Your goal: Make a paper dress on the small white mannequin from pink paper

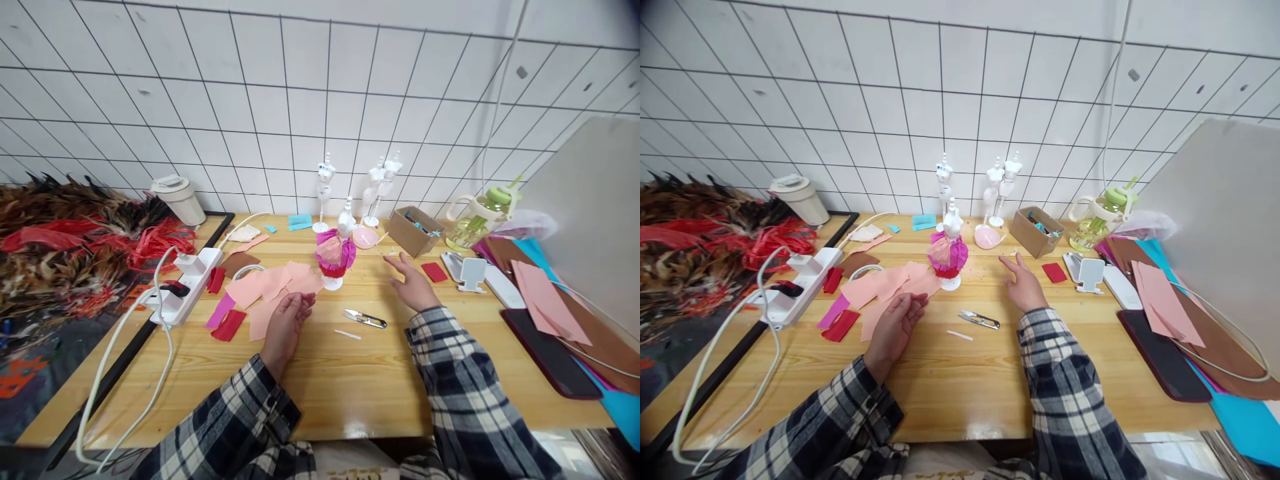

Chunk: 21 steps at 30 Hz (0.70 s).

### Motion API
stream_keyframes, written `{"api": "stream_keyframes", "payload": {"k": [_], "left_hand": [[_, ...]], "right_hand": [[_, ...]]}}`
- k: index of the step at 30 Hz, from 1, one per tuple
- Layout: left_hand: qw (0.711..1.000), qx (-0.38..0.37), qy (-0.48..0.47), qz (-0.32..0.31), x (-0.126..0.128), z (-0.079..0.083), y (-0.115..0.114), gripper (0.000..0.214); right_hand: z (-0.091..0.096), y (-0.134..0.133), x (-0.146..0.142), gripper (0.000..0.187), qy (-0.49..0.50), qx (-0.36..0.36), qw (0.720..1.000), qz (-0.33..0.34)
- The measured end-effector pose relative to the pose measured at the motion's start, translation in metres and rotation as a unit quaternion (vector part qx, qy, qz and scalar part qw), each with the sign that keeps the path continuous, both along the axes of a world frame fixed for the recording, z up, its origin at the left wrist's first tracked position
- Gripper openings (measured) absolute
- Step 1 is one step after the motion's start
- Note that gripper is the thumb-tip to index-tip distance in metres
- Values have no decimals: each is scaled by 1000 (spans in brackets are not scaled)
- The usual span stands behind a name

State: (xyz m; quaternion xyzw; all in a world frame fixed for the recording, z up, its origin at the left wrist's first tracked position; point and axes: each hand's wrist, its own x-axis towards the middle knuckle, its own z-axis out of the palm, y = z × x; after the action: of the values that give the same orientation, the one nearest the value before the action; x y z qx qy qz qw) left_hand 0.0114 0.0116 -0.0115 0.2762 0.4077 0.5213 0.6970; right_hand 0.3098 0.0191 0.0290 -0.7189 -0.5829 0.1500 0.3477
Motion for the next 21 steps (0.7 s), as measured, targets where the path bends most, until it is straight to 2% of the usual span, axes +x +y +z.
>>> {"api": "stream_keyframes", "payload": {"k": [2,4,5,6,7,9,10,12,13,17,21], "left_hand": [[999,21,29,-13,1,0,-2,29],[996,50,69,-31,2,1,-4,28],[993,67,91,-39,2,1,-5,27],[989,88,112,-48,3,2,-6,27],[983,109,132,-60,4,2,-6,26],[974,145,156,-83,4,3,-8,26],[970,155,160,-92,4,4,-8,26],[968,163,162,-102,5,4,-9,25],[968,163,161,-102,5,4,-10,25],[964,170,174,-104,5,5,-12,25],[950,189,209,-132,6,7,-15,25]], "right_hand": [[-5,-6,-9,43,10,32,998,-56],[-5,-17,-30,36,42,63,993,-89],[-4,-24,-44,35,84,62,992,-75],[-2,-31,-60,35,144,43,988,-31],[0,-38,-76,35,217,3,975,43],[3,-48,-105,39,363,-87,906,198],[3,-52,-117,44,422,-110,872,221],[-1,-56,-133,51,505,-131,832,190],[-4,-57,-138,53,527,-138,822,165],[-15,-59,-139,48,538,-141,824,106],[-19,-64,-131,43,496,-175,836,158]]}}
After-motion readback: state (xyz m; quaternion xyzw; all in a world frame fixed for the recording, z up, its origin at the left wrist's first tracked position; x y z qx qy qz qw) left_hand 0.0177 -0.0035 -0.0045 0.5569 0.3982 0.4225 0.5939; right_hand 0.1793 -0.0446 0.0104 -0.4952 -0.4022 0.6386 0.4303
